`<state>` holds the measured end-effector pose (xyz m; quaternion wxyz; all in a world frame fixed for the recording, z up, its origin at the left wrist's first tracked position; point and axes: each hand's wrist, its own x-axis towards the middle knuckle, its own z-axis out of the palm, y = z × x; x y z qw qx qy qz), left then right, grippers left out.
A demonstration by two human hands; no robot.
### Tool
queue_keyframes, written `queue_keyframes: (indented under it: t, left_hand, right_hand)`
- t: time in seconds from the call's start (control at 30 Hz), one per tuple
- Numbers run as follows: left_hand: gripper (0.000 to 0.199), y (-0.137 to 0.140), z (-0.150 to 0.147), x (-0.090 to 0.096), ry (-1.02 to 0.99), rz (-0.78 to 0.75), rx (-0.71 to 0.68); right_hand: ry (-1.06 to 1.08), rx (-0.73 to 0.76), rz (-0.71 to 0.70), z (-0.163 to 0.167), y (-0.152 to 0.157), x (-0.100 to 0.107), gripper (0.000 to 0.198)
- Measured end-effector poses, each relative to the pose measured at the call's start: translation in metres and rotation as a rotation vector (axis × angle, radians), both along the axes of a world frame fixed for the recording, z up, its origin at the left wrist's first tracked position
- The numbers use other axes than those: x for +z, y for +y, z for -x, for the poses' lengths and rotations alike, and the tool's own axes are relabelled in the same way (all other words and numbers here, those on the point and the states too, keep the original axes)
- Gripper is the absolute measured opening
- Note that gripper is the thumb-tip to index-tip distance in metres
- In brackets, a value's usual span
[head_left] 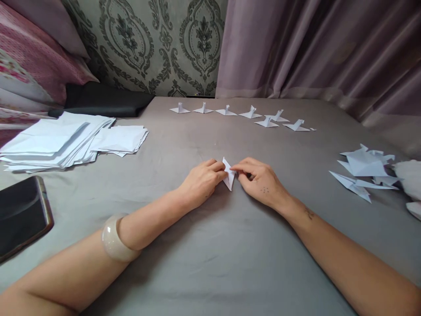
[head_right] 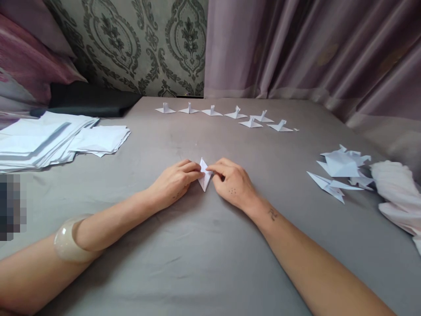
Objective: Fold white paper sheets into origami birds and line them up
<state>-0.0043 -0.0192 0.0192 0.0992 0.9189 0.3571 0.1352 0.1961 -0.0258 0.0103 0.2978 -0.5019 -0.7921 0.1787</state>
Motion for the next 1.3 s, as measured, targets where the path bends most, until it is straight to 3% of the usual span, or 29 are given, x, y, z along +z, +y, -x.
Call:
queue_keyframes:
  t: [0.17,0.43,0.53,0.6,0.73,0.87,1.0,1.13,1.3]
  left_hand:
    - [0.037,-0.001,0.006,0.002,0.065,-0.031,-0.005]
    - [0.033,-0.005,0.010,0.002,0.105,-0.027,0.031]
    - [0.035,-0.002,0.010,-0.003,-0.107,0.039,0.112]
    - [0.034,0.001,0.010,-0.006,-0.292,0.146,0.239]
    - [0.017,0.004,0.002,-0.008,-0.444,0.336,0.438]
    - [0.013,0.006,-0.008,-0.009,-0.439,0.328,0.484]
    - [0.015,0.010,-0.009,-0.012,-0.492,0.382,0.508]
    - [0.025,0.010,-0.003,-0.016,-0.683,0.502,0.408]
    - [0.026,0.006,-0.003,-0.014,-0.883,0.688,0.248]
  right_hand:
    - [-0.261,0.049,-0.112,0.002,-0.009,0.003,0.031]
    - [-0.323,0.036,-0.110,0.001,-0.010,0.004,0.029]
    - [-0.361,0.030,-0.093,0.003,-0.012,0.007,0.030]
    - [-0.373,0.038,-0.082,0.004,-0.012,0.009,0.031]
    - [-0.355,0.045,-0.059,0.004,-0.012,0.009,0.031]
    - [-0.242,0.026,-0.020,0.004,-0.008,0.005,0.032]
    - [0.005,-0.055,0.105,0.003,0.002,0.000,0.026]
    - [0.360,-0.189,0.330,0.001,0.010,0.000,0.026]
    - [0.506,-0.047,0.496,0.001,0.005,0.009,0.035]
